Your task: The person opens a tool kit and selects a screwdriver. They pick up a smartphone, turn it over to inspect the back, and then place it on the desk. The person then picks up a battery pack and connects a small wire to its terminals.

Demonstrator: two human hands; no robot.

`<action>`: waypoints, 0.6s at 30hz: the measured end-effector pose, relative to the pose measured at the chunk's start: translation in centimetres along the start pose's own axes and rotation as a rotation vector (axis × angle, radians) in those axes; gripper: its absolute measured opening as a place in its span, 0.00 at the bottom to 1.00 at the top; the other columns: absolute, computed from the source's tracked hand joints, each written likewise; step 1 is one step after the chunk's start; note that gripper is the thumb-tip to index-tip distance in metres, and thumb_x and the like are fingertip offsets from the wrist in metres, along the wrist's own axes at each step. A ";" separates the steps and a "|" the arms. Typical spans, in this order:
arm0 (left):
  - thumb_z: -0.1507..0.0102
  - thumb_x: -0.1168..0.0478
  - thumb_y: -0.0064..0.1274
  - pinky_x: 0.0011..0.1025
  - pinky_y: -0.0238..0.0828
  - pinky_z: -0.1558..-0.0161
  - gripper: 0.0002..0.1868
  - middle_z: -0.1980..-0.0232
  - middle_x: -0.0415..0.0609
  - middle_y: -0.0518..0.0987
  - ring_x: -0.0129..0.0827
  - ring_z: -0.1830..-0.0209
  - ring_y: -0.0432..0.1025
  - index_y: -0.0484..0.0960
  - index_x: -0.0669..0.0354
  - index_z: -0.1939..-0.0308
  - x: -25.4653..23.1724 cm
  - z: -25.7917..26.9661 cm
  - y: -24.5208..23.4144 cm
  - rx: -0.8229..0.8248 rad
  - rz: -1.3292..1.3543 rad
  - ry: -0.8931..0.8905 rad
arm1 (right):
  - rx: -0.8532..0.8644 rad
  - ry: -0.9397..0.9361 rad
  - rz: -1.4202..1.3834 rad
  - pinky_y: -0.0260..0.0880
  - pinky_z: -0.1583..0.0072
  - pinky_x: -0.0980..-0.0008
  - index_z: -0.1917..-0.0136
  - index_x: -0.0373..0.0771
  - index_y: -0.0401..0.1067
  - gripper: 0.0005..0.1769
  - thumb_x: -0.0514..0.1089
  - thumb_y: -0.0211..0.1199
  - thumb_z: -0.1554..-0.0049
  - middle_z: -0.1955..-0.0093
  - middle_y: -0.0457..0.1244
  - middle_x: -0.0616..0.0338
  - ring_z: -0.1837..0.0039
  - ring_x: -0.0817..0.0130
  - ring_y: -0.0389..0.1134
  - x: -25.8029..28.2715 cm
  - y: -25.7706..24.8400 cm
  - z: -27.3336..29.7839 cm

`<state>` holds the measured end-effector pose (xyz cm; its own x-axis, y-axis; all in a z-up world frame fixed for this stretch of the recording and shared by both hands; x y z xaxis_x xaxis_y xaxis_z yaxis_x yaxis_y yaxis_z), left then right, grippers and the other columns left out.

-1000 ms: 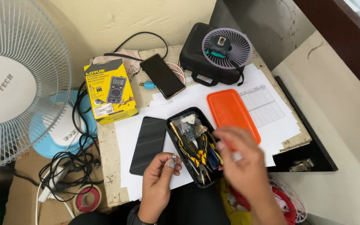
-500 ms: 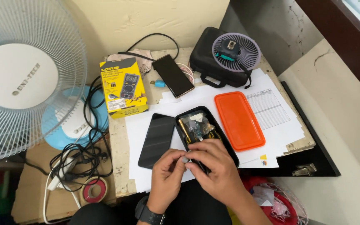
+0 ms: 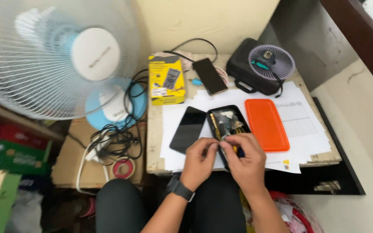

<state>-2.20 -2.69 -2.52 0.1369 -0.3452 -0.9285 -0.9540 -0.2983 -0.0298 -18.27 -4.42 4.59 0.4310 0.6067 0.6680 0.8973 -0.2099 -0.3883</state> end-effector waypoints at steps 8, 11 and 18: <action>0.28 0.63 0.52 0.55 0.75 0.48 0.11 0.49 0.63 0.85 0.64 0.49 0.80 0.82 0.60 0.43 -6.8 4.0 -3.5 0.184 -0.337 0.048 | 0.107 0.281 -0.401 0.84 0.34 0.68 0.39 0.34 0.70 0.07 0.33 0.64 0.29 0.33 0.76 0.38 0.38 0.61 0.81 4.7 1.2 5.1; 0.24 0.59 0.49 0.57 0.74 0.46 0.11 0.48 0.67 0.85 0.68 0.47 0.80 0.82 0.62 0.46 -11.3 8.3 -9.7 0.227 -0.413 0.070 | 0.252 0.319 -0.438 0.81 0.39 0.72 0.32 0.35 0.71 0.17 0.34 0.69 0.32 0.38 0.75 0.45 0.43 0.66 0.79 8.0 3.6 7.5; 0.22 0.59 0.56 0.43 0.78 0.38 0.10 0.46 0.53 0.88 0.50 0.44 0.84 0.88 0.59 0.42 -19.1 23.2 -23.2 -0.087 -0.597 -0.134 | 0.698 0.216 -0.762 0.76 0.49 0.78 0.40 0.33 0.86 0.11 0.39 0.69 0.33 0.60 0.78 0.53 0.61 0.73 0.76 16.6 12.4 12.9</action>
<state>11.14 31.45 7.36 0.6005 0.0164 -0.7994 -0.6972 -0.4788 -0.5336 -1.24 12.97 2.64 -0.1546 0.2287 0.9612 0.7137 0.6986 -0.0514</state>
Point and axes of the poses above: each hand's wrist, its own z-axis away from the middle knuckle, its own y-axis out of the palm, x = y × z, the point moved 4 cm from there along -z, towards the middle knuckle
